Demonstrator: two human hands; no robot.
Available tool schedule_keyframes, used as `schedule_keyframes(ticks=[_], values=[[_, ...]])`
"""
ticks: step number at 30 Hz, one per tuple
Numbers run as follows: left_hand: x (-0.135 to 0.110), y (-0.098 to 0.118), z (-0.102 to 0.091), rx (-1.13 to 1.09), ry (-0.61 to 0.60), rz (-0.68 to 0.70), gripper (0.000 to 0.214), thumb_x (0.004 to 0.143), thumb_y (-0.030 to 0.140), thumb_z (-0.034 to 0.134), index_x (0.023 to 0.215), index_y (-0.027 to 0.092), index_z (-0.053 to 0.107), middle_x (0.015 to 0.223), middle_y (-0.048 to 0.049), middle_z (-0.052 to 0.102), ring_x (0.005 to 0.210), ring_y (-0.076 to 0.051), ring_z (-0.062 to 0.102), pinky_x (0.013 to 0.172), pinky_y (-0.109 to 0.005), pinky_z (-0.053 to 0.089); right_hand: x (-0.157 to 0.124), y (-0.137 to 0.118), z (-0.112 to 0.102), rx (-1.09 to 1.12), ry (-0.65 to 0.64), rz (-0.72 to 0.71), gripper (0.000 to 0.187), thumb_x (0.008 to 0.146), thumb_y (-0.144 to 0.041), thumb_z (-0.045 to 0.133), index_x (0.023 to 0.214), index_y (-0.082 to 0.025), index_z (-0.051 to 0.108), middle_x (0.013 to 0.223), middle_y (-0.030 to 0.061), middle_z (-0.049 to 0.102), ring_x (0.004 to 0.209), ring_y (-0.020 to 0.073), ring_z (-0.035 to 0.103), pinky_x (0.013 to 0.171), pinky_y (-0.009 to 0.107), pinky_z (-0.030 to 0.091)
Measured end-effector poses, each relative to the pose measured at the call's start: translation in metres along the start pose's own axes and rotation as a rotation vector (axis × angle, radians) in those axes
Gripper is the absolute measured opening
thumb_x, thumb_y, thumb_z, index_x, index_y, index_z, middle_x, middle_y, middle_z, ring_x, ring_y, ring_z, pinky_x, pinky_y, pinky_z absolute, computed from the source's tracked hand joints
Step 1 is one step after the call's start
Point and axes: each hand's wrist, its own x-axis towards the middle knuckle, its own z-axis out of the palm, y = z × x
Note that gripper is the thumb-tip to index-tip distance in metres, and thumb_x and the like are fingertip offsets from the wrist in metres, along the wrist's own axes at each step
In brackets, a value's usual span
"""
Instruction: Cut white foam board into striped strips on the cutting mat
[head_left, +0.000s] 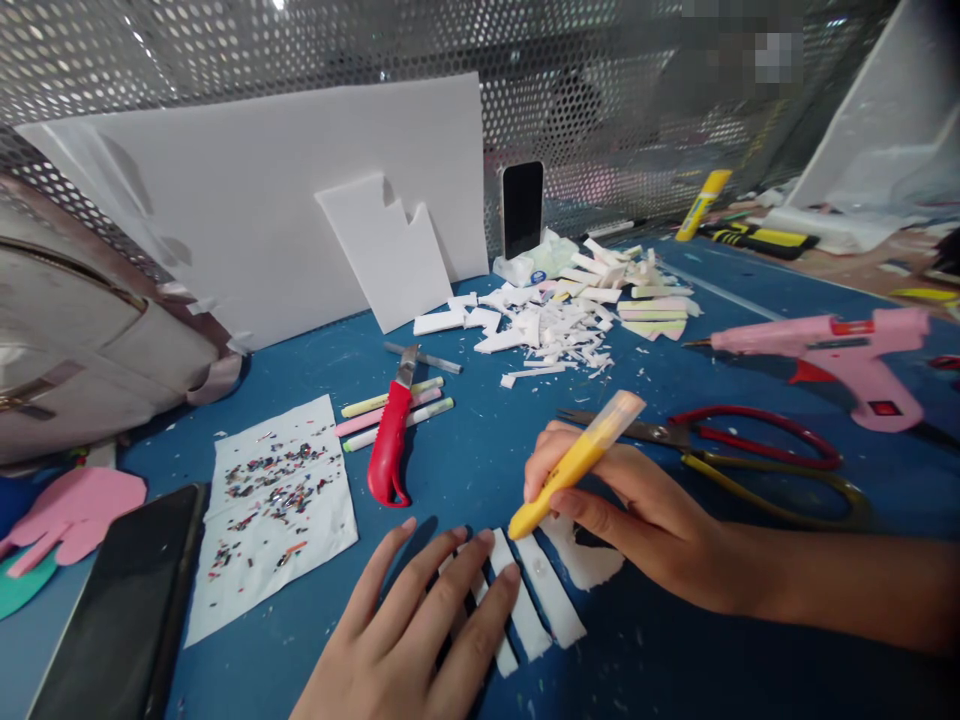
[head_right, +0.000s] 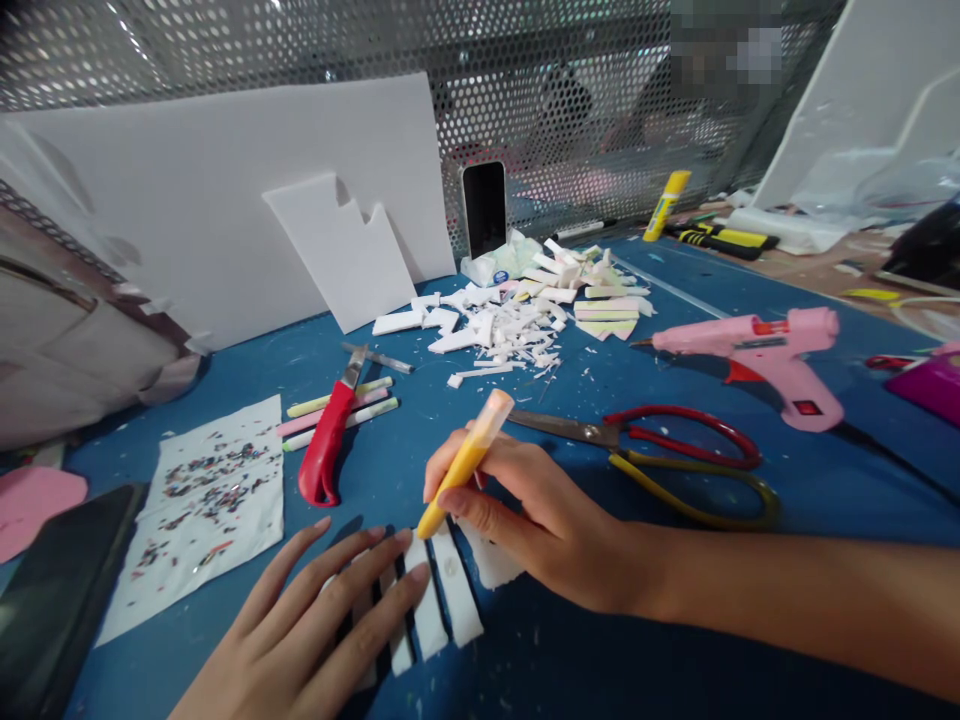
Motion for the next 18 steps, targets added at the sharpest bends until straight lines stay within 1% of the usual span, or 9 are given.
schedule_keyframes(ticks=[3, 5, 10, 15, 18], values=[[0.0007, 0.0017, -0.0002, 0.022, 0.000, -0.001, 0.041, 0.104, 0.024, 0.040, 0.144, 0.028, 0.048, 0.142, 0.0016, 0.058, 0.132, -0.020, 0.049, 0.125, -0.046, 0.006, 0.0003, 0.0006, -0.0003, 0.006, 0.001, 0.003, 0.013, 0.102, -0.024, 0.049, 0.102, -0.018, 0.061, 0.094, 0.0046, 0.062, 0.086, 0.0150, 0.056, 0.082, 0.028, 0.046], [0.0005, 0.0024, 0.0001, 0.022, -0.006, -0.002, 0.042, 0.103, 0.021, 0.041, 0.144, 0.028, 0.048, 0.141, 0.0010, 0.058, 0.131, -0.020, 0.050, 0.124, -0.047, 0.006, 0.0003, 0.0011, -0.0004, 0.008, 0.004, 0.004, 0.013, 0.101, -0.023, 0.050, 0.102, -0.018, 0.062, 0.094, 0.0048, 0.062, 0.087, 0.0154, 0.056, 0.082, 0.029, 0.046], [-0.0005, 0.0014, 0.0014, -0.025, -0.003, -0.014, 0.042, 0.106, 0.032, 0.033, 0.145, 0.029, 0.046, 0.144, 0.0018, 0.056, 0.134, -0.020, 0.047, 0.125, -0.044, 0.006, 0.0005, 0.0004, -0.0001, 0.026, -0.002, -0.008, 0.012, 0.101, -0.022, 0.050, 0.102, -0.019, 0.062, 0.093, 0.0036, 0.061, 0.086, 0.0143, 0.056, 0.081, 0.027, 0.045], [-0.0013, 0.0003, 0.0025, -0.027, -0.015, -0.017, 0.041, 0.106, 0.031, 0.034, 0.144, 0.030, 0.048, 0.142, 0.0027, 0.058, 0.134, -0.020, 0.047, 0.125, -0.044, 0.006, -0.0004, 0.0004, -0.0003, 0.020, -0.006, 0.004, 0.012, 0.101, -0.022, 0.050, 0.102, -0.019, 0.062, 0.094, 0.0034, 0.062, 0.088, 0.0146, 0.056, 0.083, 0.027, 0.045], [-0.0013, -0.0003, 0.0024, -0.019, -0.020, -0.005, 0.042, 0.106, 0.033, 0.031, 0.144, 0.029, 0.048, 0.142, 0.0016, 0.057, 0.134, -0.021, 0.047, 0.125, -0.045, 0.005, -0.0003, 0.0001, -0.0005, 0.025, -0.009, 0.002, 0.012, 0.102, -0.022, 0.050, 0.102, -0.019, 0.061, 0.094, 0.0032, 0.061, 0.087, 0.0138, 0.055, 0.083, 0.026, 0.045]])
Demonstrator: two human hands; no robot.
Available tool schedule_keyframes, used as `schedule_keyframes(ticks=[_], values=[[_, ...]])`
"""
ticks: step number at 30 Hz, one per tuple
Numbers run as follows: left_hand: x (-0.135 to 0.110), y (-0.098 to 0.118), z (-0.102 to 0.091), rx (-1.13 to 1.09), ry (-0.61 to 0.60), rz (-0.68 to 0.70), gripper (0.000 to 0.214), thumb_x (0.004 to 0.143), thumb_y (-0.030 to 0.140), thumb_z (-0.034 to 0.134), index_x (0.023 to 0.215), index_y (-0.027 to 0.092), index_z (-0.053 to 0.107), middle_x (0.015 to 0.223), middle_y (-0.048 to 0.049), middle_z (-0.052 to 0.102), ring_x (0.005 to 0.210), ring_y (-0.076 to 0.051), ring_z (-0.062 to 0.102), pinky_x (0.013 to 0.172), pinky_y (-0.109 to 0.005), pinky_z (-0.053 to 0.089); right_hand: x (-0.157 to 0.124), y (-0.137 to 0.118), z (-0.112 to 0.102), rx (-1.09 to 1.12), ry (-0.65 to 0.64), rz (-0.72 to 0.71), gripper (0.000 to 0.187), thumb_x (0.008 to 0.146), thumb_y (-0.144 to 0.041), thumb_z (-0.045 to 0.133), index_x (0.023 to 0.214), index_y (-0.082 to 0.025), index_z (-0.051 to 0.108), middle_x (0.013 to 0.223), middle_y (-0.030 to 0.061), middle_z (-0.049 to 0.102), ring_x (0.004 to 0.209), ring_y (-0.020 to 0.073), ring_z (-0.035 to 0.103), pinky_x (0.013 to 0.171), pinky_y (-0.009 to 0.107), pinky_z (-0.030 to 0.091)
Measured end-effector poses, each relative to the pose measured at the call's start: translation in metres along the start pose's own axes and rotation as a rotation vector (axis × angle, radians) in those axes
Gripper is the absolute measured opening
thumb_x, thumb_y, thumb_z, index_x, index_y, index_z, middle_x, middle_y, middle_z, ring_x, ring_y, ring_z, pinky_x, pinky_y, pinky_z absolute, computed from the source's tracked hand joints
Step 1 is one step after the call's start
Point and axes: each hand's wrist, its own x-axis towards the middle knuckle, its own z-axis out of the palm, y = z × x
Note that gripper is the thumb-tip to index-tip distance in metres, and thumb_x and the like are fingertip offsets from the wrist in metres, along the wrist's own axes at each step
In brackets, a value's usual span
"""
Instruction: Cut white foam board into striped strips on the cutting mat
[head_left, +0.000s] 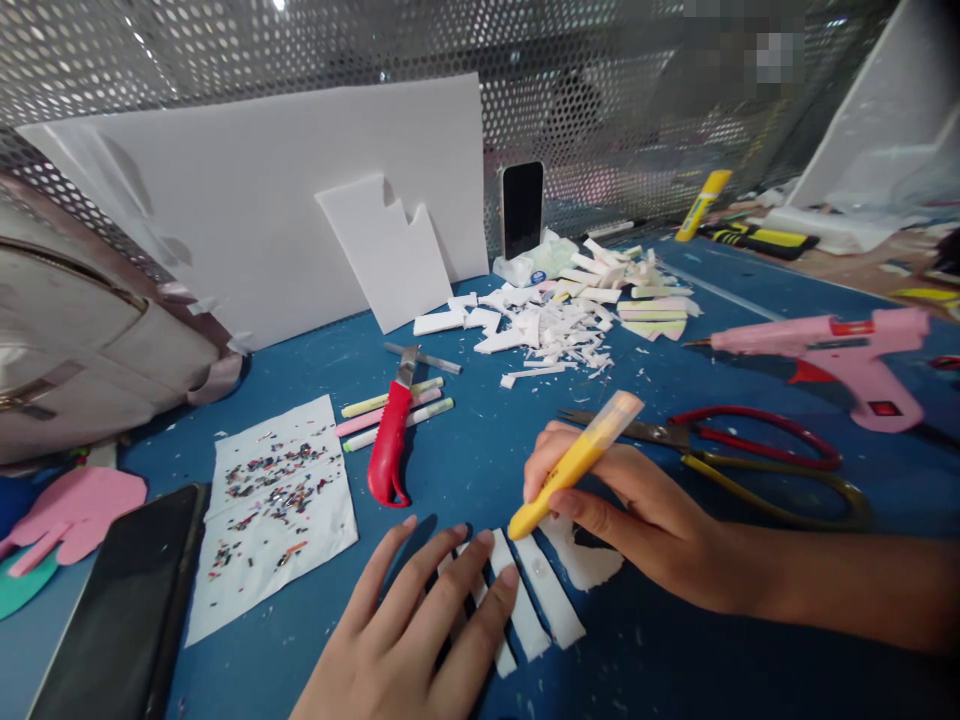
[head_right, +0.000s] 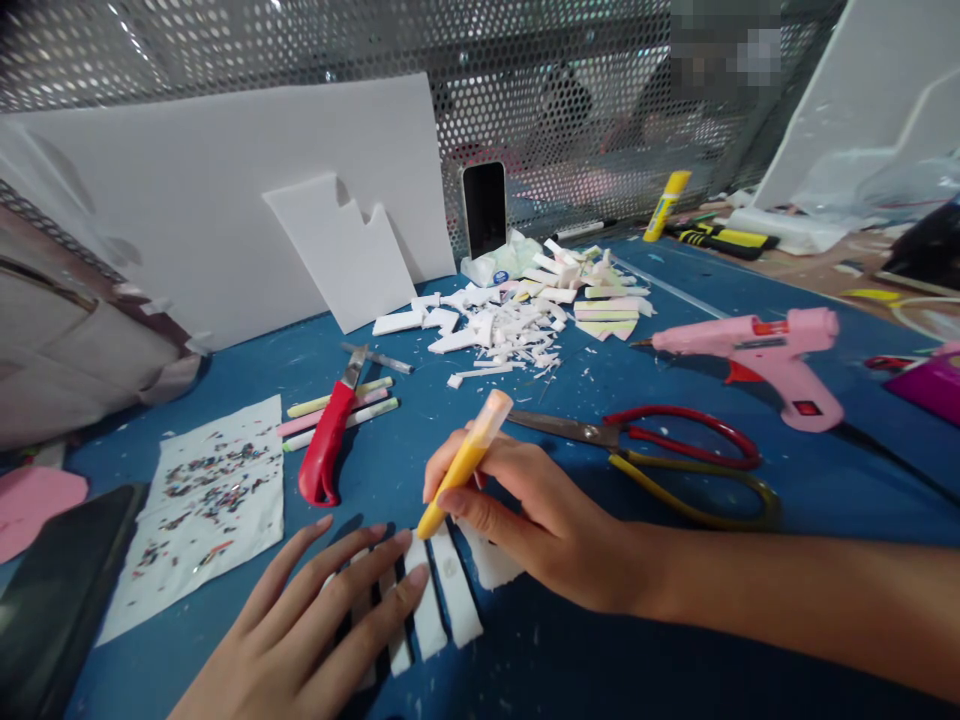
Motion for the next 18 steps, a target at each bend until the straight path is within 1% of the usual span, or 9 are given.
schedule_keyframes(ticks=[3, 7, 10, 12, 15, 18], values=[[0.0003, -0.0009, -0.0005, -0.003, 0.014, 0.015, 0.042, 0.107, 0.035, 0.030, 0.143, 0.029, 0.049, 0.144, 0.0015, 0.056, 0.135, -0.020, 0.047, 0.125, -0.044, 0.005, 0.0008, -0.0013, 0.0003, -0.007, 0.006, -0.008, 0.012, 0.101, -0.020, 0.050, 0.102, -0.019, 0.062, 0.093, 0.0028, 0.061, 0.086, 0.0135, 0.055, 0.082, 0.026, 0.045], [0.0003, -0.0010, 0.0001, 0.000, 0.025, 0.011, 0.040, 0.105, 0.037, 0.035, 0.140, 0.029, 0.053, 0.145, 0.0031, 0.055, 0.133, -0.021, 0.048, 0.125, -0.045, 0.008, 0.0006, -0.0014, 0.0007, -0.021, 0.010, -0.006, 0.012, 0.101, -0.023, 0.050, 0.101, -0.019, 0.062, 0.092, 0.0039, 0.062, 0.086, 0.0147, 0.056, 0.082, 0.028, 0.046], [-0.0002, 0.0000, 0.0011, 0.007, 0.030, 0.003, 0.042, 0.104, 0.041, 0.036, 0.141, 0.029, 0.052, 0.145, 0.0029, 0.055, 0.131, -0.022, 0.050, 0.125, -0.047, 0.009, -0.0001, -0.0001, 0.0004, -0.034, 0.009, -0.001, 0.013, 0.101, -0.023, 0.050, 0.101, -0.018, 0.062, 0.093, 0.0047, 0.063, 0.088, 0.0157, 0.057, 0.083, 0.029, 0.047], [-0.0005, 0.0008, 0.0015, 0.009, 0.032, 0.004, 0.042, 0.104, 0.042, 0.037, 0.141, 0.029, 0.052, 0.144, 0.0022, 0.056, 0.129, -0.022, 0.051, 0.125, -0.048, 0.013, -0.0002, 0.0004, 0.0000, -0.036, 0.009, -0.003, 0.013, 0.102, -0.024, 0.050, 0.102, -0.018, 0.062, 0.094, 0.0050, 0.063, 0.087, 0.0158, 0.058, 0.082, 0.029, 0.047], [-0.0007, 0.0015, 0.0012, 0.012, 0.028, 0.005, 0.041, 0.104, 0.038, 0.037, 0.142, 0.028, 0.051, 0.143, 0.0009, 0.057, 0.128, -0.023, 0.053, 0.123, -0.049, 0.018, 0.0001, -0.0007, -0.0003, -0.031, 0.013, -0.008, 0.013, 0.101, -0.023, 0.050, 0.101, -0.019, 0.062, 0.093, 0.0044, 0.063, 0.086, 0.0151, 0.057, 0.081, 0.028, 0.047], [-0.0009, 0.0010, 0.0007, 0.008, 0.022, 0.005, 0.042, 0.105, 0.039, 0.035, 0.144, 0.028, 0.049, 0.144, 0.0015, 0.056, 0.130, -0.022, 0.050, 0.124, -0.047, 0.014, 0.0007, -0.0024, 0.0000, -0.022, 0.017, -0.014, 0.011, 0.101, -0.021, 0.051, 0.101, -0.019, 0.062, 0.092, 0.0033, 0.062, 0.086, 0.0141, 0.057, 0.082, 0.026, 0.047]])
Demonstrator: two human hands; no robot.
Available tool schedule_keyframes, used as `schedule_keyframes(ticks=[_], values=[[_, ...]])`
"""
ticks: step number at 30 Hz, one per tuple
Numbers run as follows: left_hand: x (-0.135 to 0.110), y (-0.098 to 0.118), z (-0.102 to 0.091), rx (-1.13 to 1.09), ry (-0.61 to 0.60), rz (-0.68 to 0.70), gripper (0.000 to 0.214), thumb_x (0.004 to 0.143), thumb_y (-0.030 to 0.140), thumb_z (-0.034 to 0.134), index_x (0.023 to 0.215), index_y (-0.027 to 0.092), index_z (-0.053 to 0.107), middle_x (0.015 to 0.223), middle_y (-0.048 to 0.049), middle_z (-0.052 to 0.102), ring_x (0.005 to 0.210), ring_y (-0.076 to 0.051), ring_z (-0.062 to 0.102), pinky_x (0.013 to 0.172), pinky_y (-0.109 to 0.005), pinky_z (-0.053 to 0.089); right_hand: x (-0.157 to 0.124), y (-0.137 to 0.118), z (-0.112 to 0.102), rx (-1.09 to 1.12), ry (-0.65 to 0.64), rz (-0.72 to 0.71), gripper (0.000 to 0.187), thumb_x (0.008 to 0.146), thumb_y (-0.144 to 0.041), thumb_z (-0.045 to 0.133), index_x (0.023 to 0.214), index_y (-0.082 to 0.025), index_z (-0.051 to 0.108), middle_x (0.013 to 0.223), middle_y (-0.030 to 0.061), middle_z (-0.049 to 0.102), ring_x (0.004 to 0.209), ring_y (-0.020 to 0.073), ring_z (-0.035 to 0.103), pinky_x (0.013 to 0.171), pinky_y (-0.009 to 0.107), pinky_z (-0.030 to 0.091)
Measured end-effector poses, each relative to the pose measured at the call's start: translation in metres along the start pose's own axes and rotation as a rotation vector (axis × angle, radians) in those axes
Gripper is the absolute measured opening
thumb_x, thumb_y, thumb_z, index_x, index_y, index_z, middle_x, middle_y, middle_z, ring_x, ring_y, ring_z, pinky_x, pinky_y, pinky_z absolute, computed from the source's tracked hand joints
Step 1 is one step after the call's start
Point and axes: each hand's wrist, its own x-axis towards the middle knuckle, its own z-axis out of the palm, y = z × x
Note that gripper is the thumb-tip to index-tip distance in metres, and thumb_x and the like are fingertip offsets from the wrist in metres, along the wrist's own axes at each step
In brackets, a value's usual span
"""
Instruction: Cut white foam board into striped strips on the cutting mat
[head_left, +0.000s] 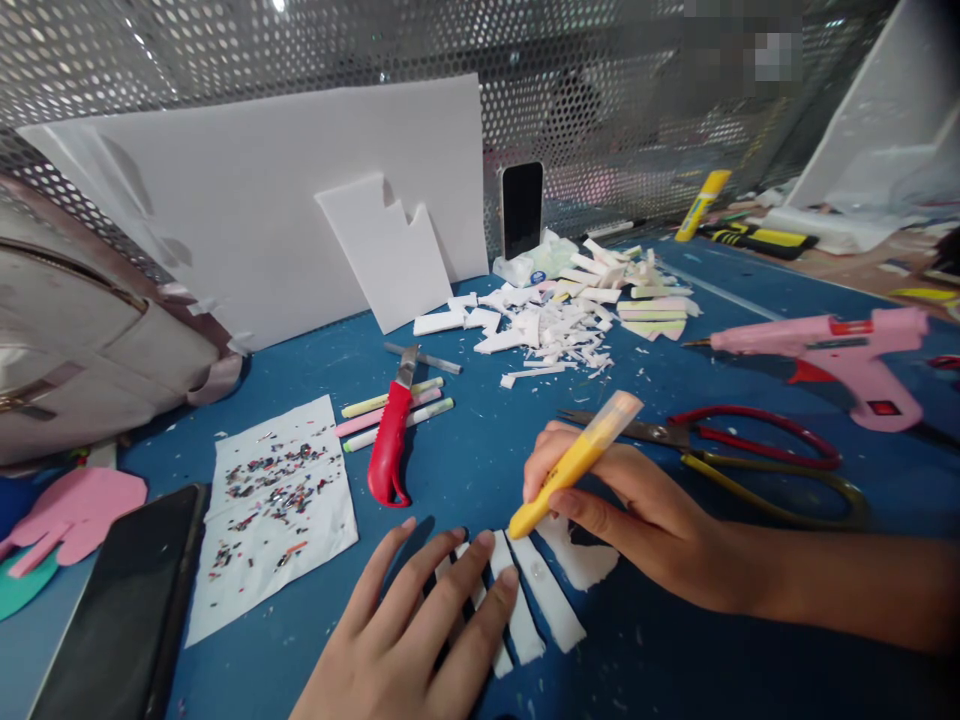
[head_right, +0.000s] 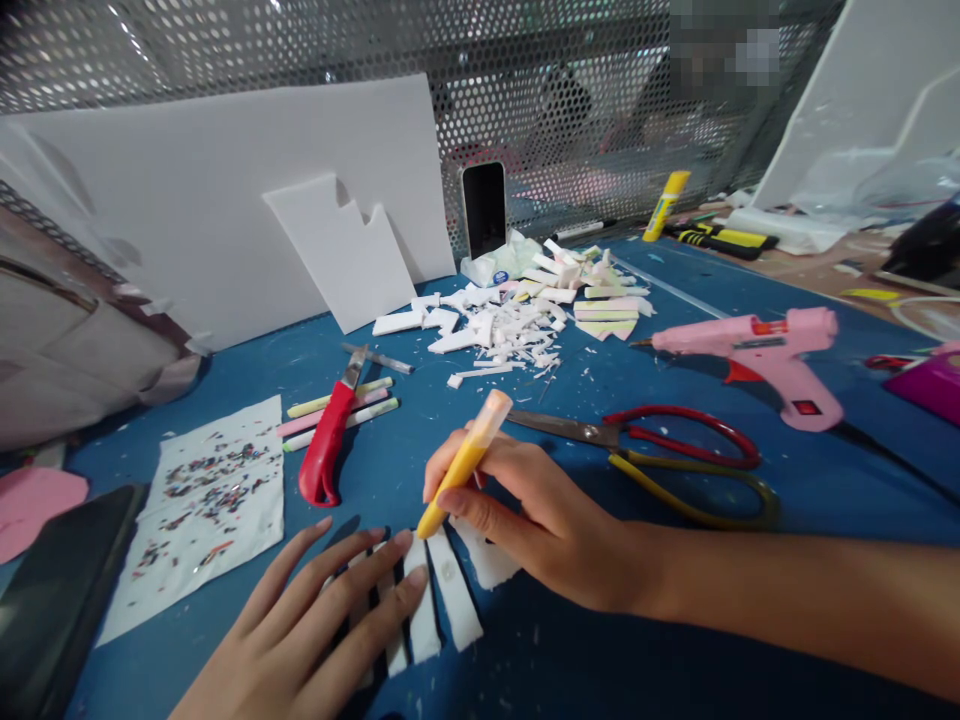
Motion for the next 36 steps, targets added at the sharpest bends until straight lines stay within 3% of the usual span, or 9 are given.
schedule_keyframes(ticks=[7, 12, 23, 29, 36], values=[[0.0005, -0.0022, -0.0009, -0.008, -0.022, 0.016, 0.048, 0.104, 0.048, 0.029, 0.144, 0.029, 0.047, 0.147, 0.0015, 0.053, 0.136, -0.021, 0.045, 0.125, -0.045, 0.003, -0.0006, 0.0002, 0.0002, 0.011, -0.005, 0.006, 0.012, 0.101, -0.021, 0.051, 0.101, -0.019, 0.062, 0.093, 0.0036, 0.062, 0.086, 0.0142, 0.057, 0.082, 0.027, 0.047], [0.0022, -0.0027, -0.0001, -0.042, 0.013, 0.003, 0.050, 0.100, 0.055, 0.039, 0.140, 0.029, 0.053, 0.143, 0.0011, 0.056, 0.135, -0.022, 0.046, 0.125, -0.044, 0.005, -0.0004, 0.0001, -0.0001, -0.002, -0.007, 0.011, 0.013, 0.101, -0.022, 0.050, 0.100, -0.019, 0.062, 0.092, 0.0052, 0.063, 0.087, 0.0159, 0.058, 0.083, 0.029, 0.048], [0.0018, -0.0066, -0.0020, -0.140, 0.010, -0.012, 0.051, 0.098, 0.049, 0.050, 0.140, 0.020, 0.052, 0.147, 0.0020, 0.053, 0.129, -0.020, 0.049, 0.125, -0.040, 0.004, -0.0013, 0.0029, 0.0010, 0.016, -0.006, 0.010, 0.013, 0.102, -0.023, 0.049, 0.101, -0.018, 0.061, 0.094, 0.0051, 0.062, 0.088, 0.0156, 0.058, 0.083, 0.030, 0.047], [0.0008, -0.0068, -0.0029, -0.118, 0.029, 0.009, 0.042, 0.097, 0.051, 0.050, 0.128, 0.026, 0.062, 0.143, -0.0014, 0.057, 0.127, -0.021, 0.052, 0.123, -0.044, 0.010, 0.0001, 0.0002, 0.0001, 0.025, -0.009, 0.012, 0.011, 0.101, -0.020, 0.050, 0.101, -0.018, 0.061, 0.092, 0.0035, 0.061, 0.086, 0.0139, 0.056, 0.082, 0.026, 0.046], [-0.0013, -0.0056, -0.0023, -0.122, 0.013, 0.008, 0.035, 0.100, 0.043, 0.048, 0.131, 0.031, 0.061, 0.147, -0.0013, 0.053, 0.129, -0.022, 0.051, 0.122, -0.046, 0.013, -0.0021, 0.0020, 0.0004, 0.031, -0.016, 0.003, 0.012, 0.102, -0.021, 0.049, 0.102, -0.018, 0.060, 0.094, 0.0037, 0.061, 0.086, 0.0136, 0.056, 0.082, 0.027, 0.045]])
